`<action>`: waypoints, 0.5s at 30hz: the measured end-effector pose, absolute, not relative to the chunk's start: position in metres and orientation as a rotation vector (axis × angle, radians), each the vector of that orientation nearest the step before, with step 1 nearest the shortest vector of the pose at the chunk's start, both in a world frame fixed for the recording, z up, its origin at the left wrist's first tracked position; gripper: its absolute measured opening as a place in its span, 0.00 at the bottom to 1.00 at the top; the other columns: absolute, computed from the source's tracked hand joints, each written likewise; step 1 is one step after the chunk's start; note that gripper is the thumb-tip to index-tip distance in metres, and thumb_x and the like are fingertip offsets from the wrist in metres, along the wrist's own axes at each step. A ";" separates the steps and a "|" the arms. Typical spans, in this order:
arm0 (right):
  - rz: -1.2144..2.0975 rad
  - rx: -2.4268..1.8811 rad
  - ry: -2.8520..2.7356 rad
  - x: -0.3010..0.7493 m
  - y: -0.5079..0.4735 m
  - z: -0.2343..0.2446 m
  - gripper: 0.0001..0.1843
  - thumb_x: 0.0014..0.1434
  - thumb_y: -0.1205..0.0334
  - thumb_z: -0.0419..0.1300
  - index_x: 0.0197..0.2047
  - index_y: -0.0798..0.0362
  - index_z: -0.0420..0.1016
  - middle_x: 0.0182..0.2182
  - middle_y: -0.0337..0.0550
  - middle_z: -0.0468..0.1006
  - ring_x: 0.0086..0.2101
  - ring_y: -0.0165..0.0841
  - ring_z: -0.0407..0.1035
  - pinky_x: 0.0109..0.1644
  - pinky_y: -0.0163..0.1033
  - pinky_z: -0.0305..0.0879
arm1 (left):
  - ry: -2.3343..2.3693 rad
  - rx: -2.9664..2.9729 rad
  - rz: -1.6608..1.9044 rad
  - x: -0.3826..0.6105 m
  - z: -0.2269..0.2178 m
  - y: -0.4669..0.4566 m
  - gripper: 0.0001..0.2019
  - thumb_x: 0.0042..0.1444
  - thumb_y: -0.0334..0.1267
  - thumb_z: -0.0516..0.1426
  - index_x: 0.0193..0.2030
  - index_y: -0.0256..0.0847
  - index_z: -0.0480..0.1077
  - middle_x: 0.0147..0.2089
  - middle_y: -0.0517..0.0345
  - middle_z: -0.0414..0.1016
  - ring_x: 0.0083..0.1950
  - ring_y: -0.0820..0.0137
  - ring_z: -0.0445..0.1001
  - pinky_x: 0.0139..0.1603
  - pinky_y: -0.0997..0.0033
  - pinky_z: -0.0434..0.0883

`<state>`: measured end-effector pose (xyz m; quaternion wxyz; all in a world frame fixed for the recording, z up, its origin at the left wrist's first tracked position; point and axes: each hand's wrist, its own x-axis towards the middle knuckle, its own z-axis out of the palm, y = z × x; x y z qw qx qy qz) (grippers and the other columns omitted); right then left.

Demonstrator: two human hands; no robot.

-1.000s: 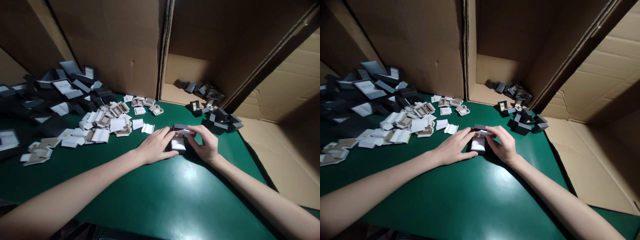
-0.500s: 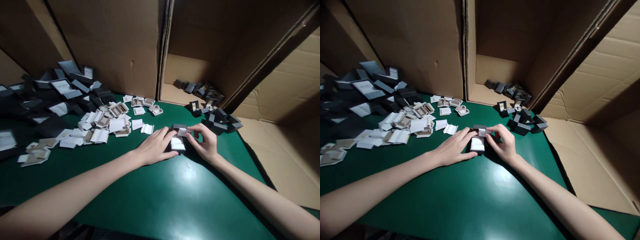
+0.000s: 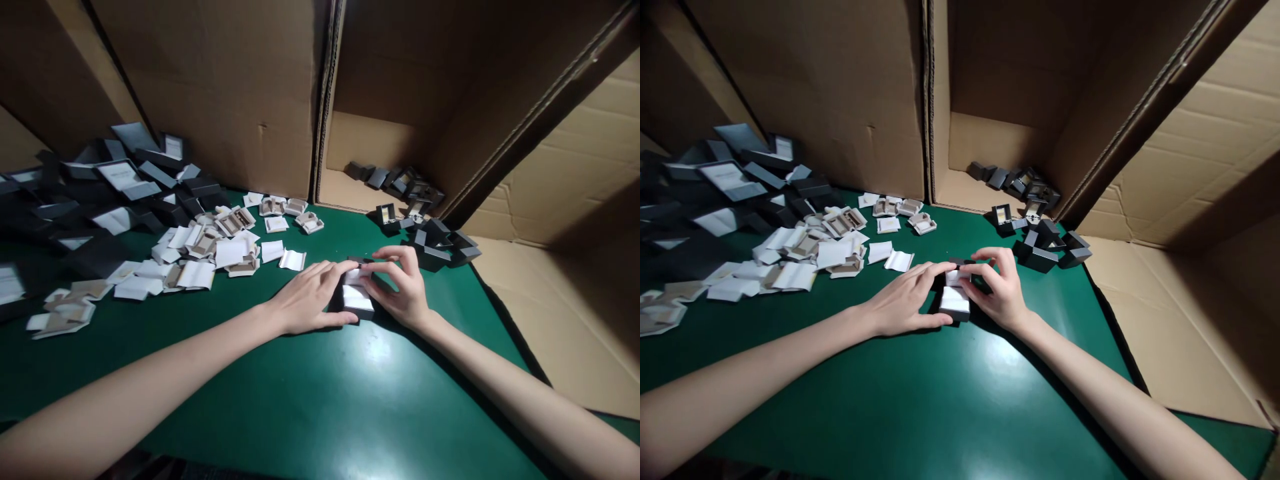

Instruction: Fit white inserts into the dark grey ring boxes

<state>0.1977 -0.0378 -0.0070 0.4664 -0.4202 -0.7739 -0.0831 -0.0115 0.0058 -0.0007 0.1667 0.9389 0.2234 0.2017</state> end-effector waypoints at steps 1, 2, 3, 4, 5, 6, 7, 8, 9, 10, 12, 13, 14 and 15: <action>-0.166 -1.042 -1.894 0.198 -0.038 -0.007 0.10 0.55 0.68 0.61 0.41 0.48 0.71 0.42 0.48 0.69 0.43 0.39 0.67 0.41 0.47 0.68 | 0.630 2.671 0.581 -0.012 -0.001 0.006 0.37 0.54 0.56 0.56 0.64 0.43 0.47 0.60 0.43 0.64 0.57 0.53 0.67 0.53 0.54 0.66; -0.117 -1.041 -1.892 0.198 -0.038 -0.007 0.11 0.56 0.67 0.60 0.43 0.48 0.70 0.44 0.49 0.68 0.45 0.39 0.67 0.42 0.47 0.69 | 0.625 2.672 0.588 -0.012 -0.002 0.006 0.38 0.54 0.57 0.57 0.64 0.43 0.47 0.59 0.43 0.64 0.56 0.53 0.67 0.53 0.54 0.67; -0.068 -1.031 -1.893 0.198 -0.038 -0.008 0.12 0.56 0.67 0.60 0.44 0.49 0.68 0.45 0.50 0.68 0.45 0.39 0.67 0.41 0.46 0.70 | 0.620 2.676 0.593 -0.012 -0.002 0.005 0.38 0.53 0.57 0.57 0.64 0.43 0.47 0.58 0.43 0.65 0.56 0.53 0.67 0.52 0.54 0.67; -0.027 -1.020 -1.892 0.198 -0.037 -0.008 0.13 0.56 0.67 0.60 0.46 0.49 0.66 0.45 0.50 0.69 0.45 0.39 0.68 0.41 0.46 0.70 | 0.613 2.684 0.598 -0.012 -0.002 0.005 0.37 0.54 0.57 0.57 0.64 0.43 0.47 0.57 0.43 0.65 0.55 0.53 0.68 0.52 0.54 0.67; 0.004 -1.009 -1.893 0.198 -0.036 -0.009 0.15 0.56 0.66 0.60 0.47 0.50 0.64 0.45 0.50 0.70 0.44 0.38 0.69 0.40 0.44 0.71 | 0.603 2.696 0.603 -0.011 -0.002 0.005 0.36 0.54 0.56 0.57 0.63 0.43 0.48 0.57 0.44 0.66 0.54 0.54 0.68 0.52 0.54 0.67; 0.027 -1.001 -1.896 0.198 -0.036 -0.010 0.15 0.57 0.66 0.60 0.47 0.50 0.63 0.44 0.50 0.72 0.43 0.37 0.70 0.39 0.43 0.71 | 0.591 2.713 0.603 -0.011 -0.002 0.005 0.34 0.54 0.56 0.57 0.62 0.43 0.50 0.55 0.45 0.66 0.53 0.55 0.68 0.51 0.55 0.67; 0.048 -1.000 -1.899 0.198 -0.035 -0.012 0.16 0.57 0.66 0.59 0.47 0.50 0.62 0.43 0.50 0.73 0.42 0.37 0.71 0.38 0.42 0.71 | 0.581 2.735 0.598 -0.011 -0.002 0.005 0.32 0.55 0.56 0.56 0.60 0.42 0.53 0.53 0.45 0.67 0.51 0.56 0.68 0.50 0.56 0.67; 0.065 -1.004 -1.900 0.198 -0.034 -0.013 0.15 0.57 0.66 0.59 0.47 0.50 0.61 0.42 0.49 0.74 0.41 0.36 0.71 0.38 0.42 0.71 | 0.572 2.760 0.585 -0.011 -0.001 0.005 0.30 0.56 0.56 0.55 0.58 0.42 0.55 0.51 0.47 0.68 0.49 0.57 0.69 0.49 0.56 0.67; 0.080 -1.010 -1.900 0.198 -0.034 -0.014 0.15 0.57 0.66 0.59 0.47 0.50 0.61 0.41 0.48 0.74 0.40 0.35 0.72 0.39 0.41 0.72 | 0.567 2.786 0.570 -0.010 -0.001 0.005 0.27 0.56 0.57 0.54 0.56 0.41 0.58 0.48 0.47 0.68 0.48 0.58 0.69 0.47 0.57 0.68; 0.096 -1.015 -1.898 0.198 -0.034 -0.015 0.14 0.58 0.66 0.59 0.46 0.50 0.61 0.41 0.48 0.75 0.40 0.35 0.72 0.39 0.41 0.72 | 0.564 2.811 0.555 -0.010 0.000 0.005 0.26 0.57 0.57 0.53 0.54 0.41 0.60 0.46 0.48 0.68 0.46 0.58 0.69 0.46 0.58 0.68; 0.127 -1.016 -1.890 0.198 -0.033 -0.016 0.13 0.58 0.66 0.59 0.45 0.50 0.62 0.41 0.48 0.74 0.40 0.34 0.72 0.39 0.40 0.72 | 0.560 2.846 0.533 -0.009 0.000 0.006 0.25 0.58 0.57 0.52 0.52 0.40 0.62 0.44 0.49 0.67 0.45 0.58 0.68 0.44 0.59 0.68; 0.139 -1.011 -1.888 0.198 -0.033 -0.017 0.12 0.58 0.67 0.58 0.45 0.50 0.62 0.41 0.48 0.74 0.40 0.34 0.71 0.39 0.40 0.72 | 0.557 2.853 0.531 -0.009 0.000 0.006 0.25 0.58 0.57 0.52 0.52 0.40 0.62 0.44 0.49 0.67 0.45 0.59 0.68 0.44 0.59 0.68; 0.147 -1.008 -1.888 0.198 -0.033 -0.017 0.11 0.58 0.67 0.58 0.44 0.50 0.62 0.40 0.48 0.73 0.40 0.34 0.71 0.39 0.40 0.72 | 0.554 2.856 0.533 -0.009 0.000 0.006 0.25 0.58 0.57 0.52 0.52 0.39 0.62 0.44 0.49 0.67 0.45 0.59 0.67 0.44 0.60 0.67; 0.152 -1.007 -1.889 0.198 -0.033 -0.017 0.10 0.58 0.68 0.57 0.44 0.50 0.63 0.40 0.48 0.73 0.40 0.34 0.71 0.39 0.40 0.71 | 0.550 2.856 0.534 -0.009 0.000 0.006 0.25 0.58 0.57 0.52 0.53 0.39 0.62 0.44 0.49 0.67 0.45 0.59 0.67 0.45 0.60 0.67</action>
